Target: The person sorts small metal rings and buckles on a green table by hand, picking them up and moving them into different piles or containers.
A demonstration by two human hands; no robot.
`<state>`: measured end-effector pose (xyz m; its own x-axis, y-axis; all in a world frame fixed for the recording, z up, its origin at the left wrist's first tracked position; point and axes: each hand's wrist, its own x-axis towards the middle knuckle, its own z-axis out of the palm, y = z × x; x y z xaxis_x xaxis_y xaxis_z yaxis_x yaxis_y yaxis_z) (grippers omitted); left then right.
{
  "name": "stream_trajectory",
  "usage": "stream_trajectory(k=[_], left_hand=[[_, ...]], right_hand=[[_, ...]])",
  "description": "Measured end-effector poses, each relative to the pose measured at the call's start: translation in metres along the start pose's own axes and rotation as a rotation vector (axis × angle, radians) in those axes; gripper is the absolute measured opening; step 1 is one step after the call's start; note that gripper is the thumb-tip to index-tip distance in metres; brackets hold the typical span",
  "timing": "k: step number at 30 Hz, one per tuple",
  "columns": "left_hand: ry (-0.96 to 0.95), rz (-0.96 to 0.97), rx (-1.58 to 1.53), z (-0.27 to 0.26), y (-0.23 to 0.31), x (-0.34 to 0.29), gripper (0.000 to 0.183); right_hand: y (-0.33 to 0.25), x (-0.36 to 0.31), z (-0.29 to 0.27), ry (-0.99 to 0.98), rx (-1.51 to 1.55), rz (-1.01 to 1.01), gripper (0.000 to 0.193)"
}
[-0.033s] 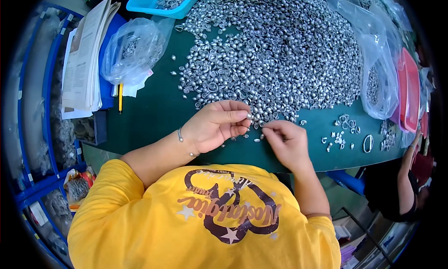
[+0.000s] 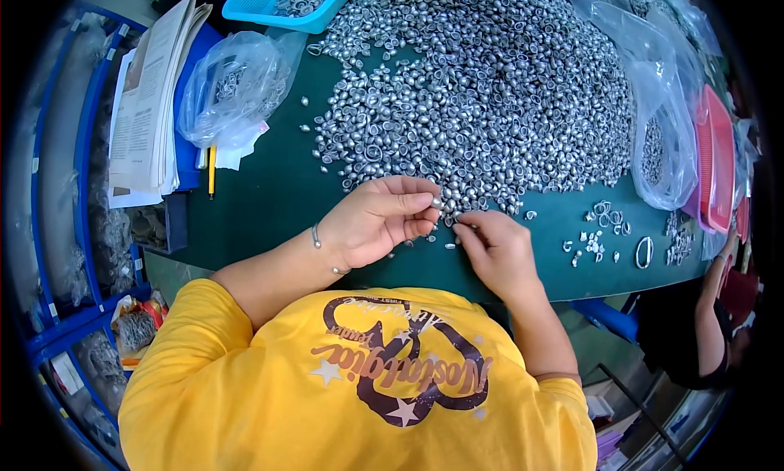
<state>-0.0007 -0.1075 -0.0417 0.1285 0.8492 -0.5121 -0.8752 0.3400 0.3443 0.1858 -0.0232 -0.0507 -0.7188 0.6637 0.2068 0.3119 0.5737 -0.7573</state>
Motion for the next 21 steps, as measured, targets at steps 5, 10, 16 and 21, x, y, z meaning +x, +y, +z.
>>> stream_trajectory(k=[5, 10, 16, 21], left_hand=[[-0.052, -0.047, -0.087, -0.003, -0.001, -0.003, 0.016], [-0.11, -0.072, -0.153, -0.006, -0.001, -0.002, 0.015], [-0.085, -0.064, -0.083, -0.004, -0.003, -0.002, 0.014], [-0.088, -0.049, -0.024, 0.0, -0.003, -0.003, 0.014]], right_hand=[[0.001, 0.0, 0.002, -0.024, -0.178, -0.053, 0.006], [0.0, -0.005, -0.009, -0.113, 0.727, 0.457, 0.01], [-0.009, 0.005, -0.022, -0.139, 1.534, 0.703, 0.014], [-0.005, -0.003, -0.016, -0.182, 1.566, 0.718, 0.013]])
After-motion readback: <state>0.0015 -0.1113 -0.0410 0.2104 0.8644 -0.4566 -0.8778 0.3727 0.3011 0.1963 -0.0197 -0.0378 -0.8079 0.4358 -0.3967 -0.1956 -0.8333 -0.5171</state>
